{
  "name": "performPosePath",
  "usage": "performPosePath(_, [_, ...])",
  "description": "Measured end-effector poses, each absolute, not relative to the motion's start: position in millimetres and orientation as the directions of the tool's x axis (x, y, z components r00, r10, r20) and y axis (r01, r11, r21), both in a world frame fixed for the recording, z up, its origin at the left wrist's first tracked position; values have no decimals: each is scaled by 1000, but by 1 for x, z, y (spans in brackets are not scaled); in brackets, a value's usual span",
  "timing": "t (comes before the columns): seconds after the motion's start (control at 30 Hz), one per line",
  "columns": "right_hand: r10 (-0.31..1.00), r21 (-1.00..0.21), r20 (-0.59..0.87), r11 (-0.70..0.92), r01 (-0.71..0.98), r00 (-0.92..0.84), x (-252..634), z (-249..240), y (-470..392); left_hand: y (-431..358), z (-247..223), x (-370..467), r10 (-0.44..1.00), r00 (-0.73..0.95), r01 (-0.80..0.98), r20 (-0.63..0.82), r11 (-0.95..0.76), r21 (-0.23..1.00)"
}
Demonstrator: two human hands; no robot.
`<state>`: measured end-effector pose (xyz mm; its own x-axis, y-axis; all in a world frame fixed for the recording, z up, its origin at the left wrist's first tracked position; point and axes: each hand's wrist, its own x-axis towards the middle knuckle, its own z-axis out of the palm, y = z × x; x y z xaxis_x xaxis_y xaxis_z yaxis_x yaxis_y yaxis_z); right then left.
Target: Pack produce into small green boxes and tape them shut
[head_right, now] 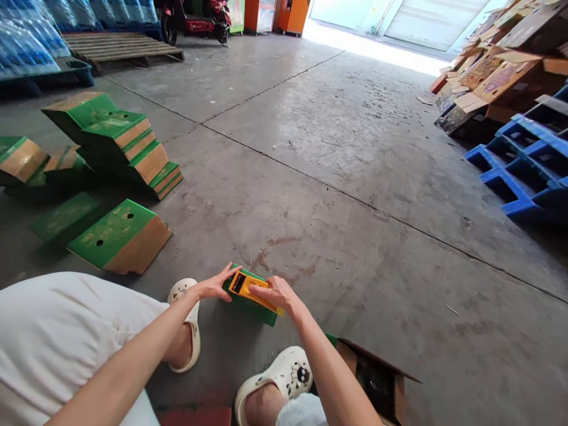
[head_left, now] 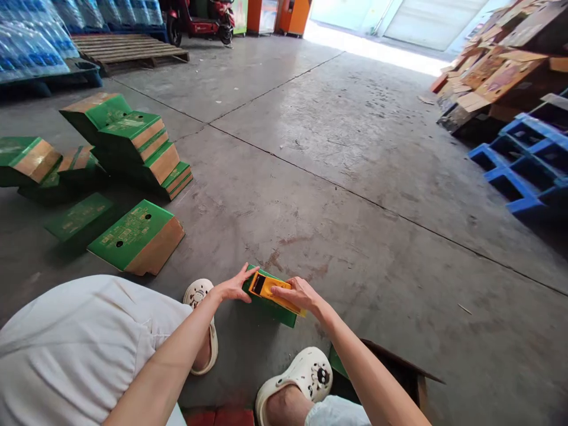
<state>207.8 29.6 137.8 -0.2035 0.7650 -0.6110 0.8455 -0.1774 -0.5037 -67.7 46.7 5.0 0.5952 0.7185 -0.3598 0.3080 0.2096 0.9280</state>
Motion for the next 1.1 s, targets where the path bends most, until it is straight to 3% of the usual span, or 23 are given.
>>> performPosePath(0.13, [777, -528, -590, -167, 833, -219, 210, 136, 30, 48, 1, -66, 727, 587, 364, -357, 157, 918])
performPosePath(0.33, [724, -525, -645, -190, 830, -242, 213, 150, 31, 59, -2, -74, 703, 645, 268, -300, 159, 950])
performPosePath(0.63, [657, -614, -671, -230, 755, -345, 231, 177, 28, 56, -5, -78, 703, 641, 248, -308, 190, 950])
performPosePath(0.83, [596, -548, -753, -336, 766, -278, 286, 202, 0, 57, -9, -82, 690, 662, 237, -292, 177, 955])
performPosePath(1.1, [665, -424, -728, -245, 872, -167, 283, 175, -10, 56, -7, -77, 687, 640, 408, -344, 75, 910])
